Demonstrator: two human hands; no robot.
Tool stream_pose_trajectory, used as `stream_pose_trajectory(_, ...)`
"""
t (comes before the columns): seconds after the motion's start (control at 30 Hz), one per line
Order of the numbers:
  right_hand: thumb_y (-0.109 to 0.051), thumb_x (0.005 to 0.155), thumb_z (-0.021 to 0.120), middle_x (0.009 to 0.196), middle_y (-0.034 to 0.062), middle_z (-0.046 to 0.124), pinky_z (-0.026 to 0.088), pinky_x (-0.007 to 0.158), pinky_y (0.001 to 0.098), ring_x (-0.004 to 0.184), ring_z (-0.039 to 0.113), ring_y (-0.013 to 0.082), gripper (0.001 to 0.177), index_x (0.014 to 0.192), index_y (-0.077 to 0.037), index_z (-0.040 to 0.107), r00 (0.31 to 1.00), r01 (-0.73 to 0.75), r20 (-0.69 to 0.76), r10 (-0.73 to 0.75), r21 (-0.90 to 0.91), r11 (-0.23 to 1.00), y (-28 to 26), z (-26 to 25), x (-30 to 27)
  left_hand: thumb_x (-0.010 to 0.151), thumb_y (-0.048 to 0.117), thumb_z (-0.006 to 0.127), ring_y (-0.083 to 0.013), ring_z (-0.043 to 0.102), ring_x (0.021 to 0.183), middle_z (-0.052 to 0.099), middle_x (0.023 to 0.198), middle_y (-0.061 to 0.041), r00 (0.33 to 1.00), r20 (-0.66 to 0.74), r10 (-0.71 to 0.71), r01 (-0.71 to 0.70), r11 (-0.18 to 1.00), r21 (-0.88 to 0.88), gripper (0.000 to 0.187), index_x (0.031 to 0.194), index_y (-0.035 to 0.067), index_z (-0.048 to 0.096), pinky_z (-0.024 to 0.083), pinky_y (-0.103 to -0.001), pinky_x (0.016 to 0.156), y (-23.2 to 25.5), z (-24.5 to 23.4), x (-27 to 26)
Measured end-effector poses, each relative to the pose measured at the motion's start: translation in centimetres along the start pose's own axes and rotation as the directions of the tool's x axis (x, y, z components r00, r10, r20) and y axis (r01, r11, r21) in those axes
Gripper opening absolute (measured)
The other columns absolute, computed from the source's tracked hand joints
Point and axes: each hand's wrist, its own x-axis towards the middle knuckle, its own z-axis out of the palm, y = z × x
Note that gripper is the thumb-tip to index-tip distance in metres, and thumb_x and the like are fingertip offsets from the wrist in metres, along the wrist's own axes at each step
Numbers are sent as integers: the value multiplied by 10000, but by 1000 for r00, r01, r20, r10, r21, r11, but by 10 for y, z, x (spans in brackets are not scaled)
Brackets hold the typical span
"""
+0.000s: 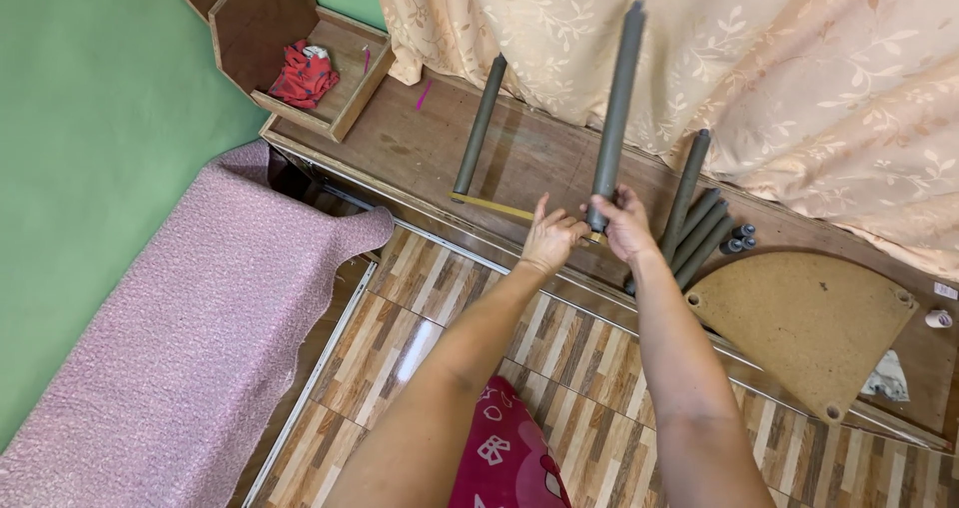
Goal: The person handles two semi-circular wooden tabletops and several metal legs on a wooden workbench. They pick up, flip, and align the tabletops, then gather and stack the metal legs nearby. The person repeatedly repositions the tabletops and legs without completing assembly.
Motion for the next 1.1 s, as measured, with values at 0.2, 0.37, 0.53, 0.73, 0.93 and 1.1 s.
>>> stream_pose_trajectory(0.2, -28, 943, 706, 1044, 117, 640, 609, 736, 337, 843, 703, 208, 399, 1288, 44, 520, 988, 75, -127, -84, -75, 994, 18, -14, 11, 781, 240, 790, -192, 659, 917, 691, 803, 16, 1000, 10, -4, 3, 1000, 29, 108, 845, 192, 718, 243, -583, 1248, 1, -3, 3)
stream_pose_trajectory(0.37, -29, 949, 692, 1066, 104, 651, 591, 755, 315, 874, 692, 182, 426, 1343, 30, 539, 974, 162, -136, -179, -126, 979, 23, -39, -9, 775, 271, 800, -203, 663, 944, 715, 831, 12, 998, 51, -29, 26, 999, 48, 148, 866, 184, 723, 251, -569, 1246, 1, -5, 4)
stream_pose_trajectory(0.53, -25, 969, 672, 1072, 92, 649, 575, 748, 314, 868, 679, 175, 407, 1354, 4, 542, 949, 213, -217, -231, -99, 972, 25, -73, -33, 807, 229, 781, -206, 664, 987, 749, 961, 2, 999, 30, 30, -32, 998, 57, 208, 1005, 187, 735, 254, -563, 1231, -1, -6, 6)
stream_pose_trajectory(0.73, -21, 964, 674, 1058, 92, 666, 572, 751, 313, 859, 679, 180, 410, 1356, -3, 556, 916, 231, -309, -255, -112, 966, 32, -130, -51, 878, 115, 737, -222, 656, 1058, 740, 1104, -16, 987, -27, 159, -159, 987, 4, 364, 1229, 188, 673, 374, -487, 1196, -5, -17, 5)
stream_pose_trajectory(0.93, -32, 944, 700, 1090, 99, 666, 563, 757, 314, 874, 677, 182, 450, 1364, -37, 537, 838, 254, -458, -297, -155, 955, 58, -176, -82, 826, 63, 758, -249, 637, 1063, 703, 1108, -32, 988, -27, 155, -157, 985, -71, 429, 1236, 157, 674, 423, -488, 1143, -5, -25, 13)
stream_pose_trajectory(1.1, -11, 938, 709, 1137, 83, 659, 569, 792, 315, 897, 667, 171, 443, 1347, -24, 537, 766, 224, -584, -269, -150, 963, 77, -190, -105, 791, 24, 751, -263, 629, 1079, 694, 1138, -41, 985, -16, 171, -172, 982, -74, 433, 1206, 128, 681, 433, -495, 1141, -5, -31, 15)
